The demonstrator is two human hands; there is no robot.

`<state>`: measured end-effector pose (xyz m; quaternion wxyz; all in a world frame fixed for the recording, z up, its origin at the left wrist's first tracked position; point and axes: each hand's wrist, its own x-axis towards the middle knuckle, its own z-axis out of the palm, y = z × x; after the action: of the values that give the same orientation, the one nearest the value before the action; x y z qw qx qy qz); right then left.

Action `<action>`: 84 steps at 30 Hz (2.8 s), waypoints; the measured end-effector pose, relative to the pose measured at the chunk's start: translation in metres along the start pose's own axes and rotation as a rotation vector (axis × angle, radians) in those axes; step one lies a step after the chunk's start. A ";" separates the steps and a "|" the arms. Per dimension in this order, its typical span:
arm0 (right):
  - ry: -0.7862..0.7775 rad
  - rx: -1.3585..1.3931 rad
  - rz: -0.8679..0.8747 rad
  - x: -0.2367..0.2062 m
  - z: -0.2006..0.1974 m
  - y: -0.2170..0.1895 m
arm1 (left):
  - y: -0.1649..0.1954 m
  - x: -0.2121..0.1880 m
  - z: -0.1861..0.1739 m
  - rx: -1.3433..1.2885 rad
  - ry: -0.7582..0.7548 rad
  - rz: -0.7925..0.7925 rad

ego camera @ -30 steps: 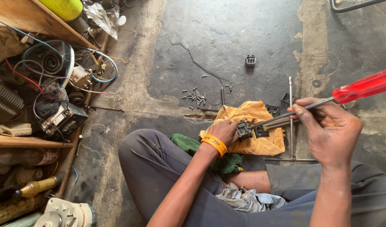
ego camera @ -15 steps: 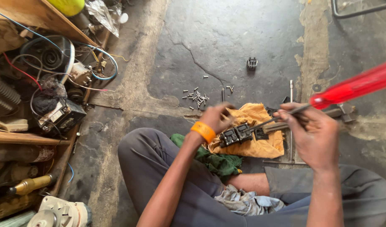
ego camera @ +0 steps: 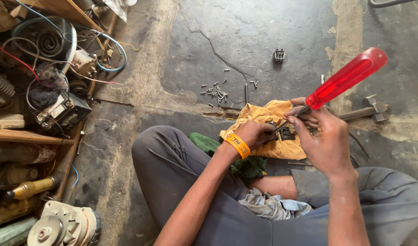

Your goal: The person sits cross-legged on the workshop floor and uses a red-handled screwdriver to unscrew and pry apart a small black electrical component resting on a cloth in their lap, with loose screws scattered on the floor beside them.

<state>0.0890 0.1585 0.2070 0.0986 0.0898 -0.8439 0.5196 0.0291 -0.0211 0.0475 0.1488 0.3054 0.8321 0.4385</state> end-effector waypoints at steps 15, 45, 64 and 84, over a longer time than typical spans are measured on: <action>-0.008 0.011 0.001 0.000 0.002 0.001 | 0.003 -0.002 -0.002 -0.001 -0.006 0.016; 0.111 0.287 -0.252 0.021 -0.020 -0.067 | -0.013 0.003 0.013 0.082 0.007 0.039; 0.124 0.294 -0.244 0.023 -0.018 -0.058 | -0.012 0.005 0.010 0.160 -0.024 -0.010; 0.167 0.296 -0.309 0.030 -0.014 -0.056 | -0.011 0.005 0.011 0.082 -0.048 -0.011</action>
<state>0.0752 0.1448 0.2689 0.2324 0.1880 -0.7235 0.6223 0.0266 -0.0150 0.0320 0.1586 0.3170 0.8472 0.3956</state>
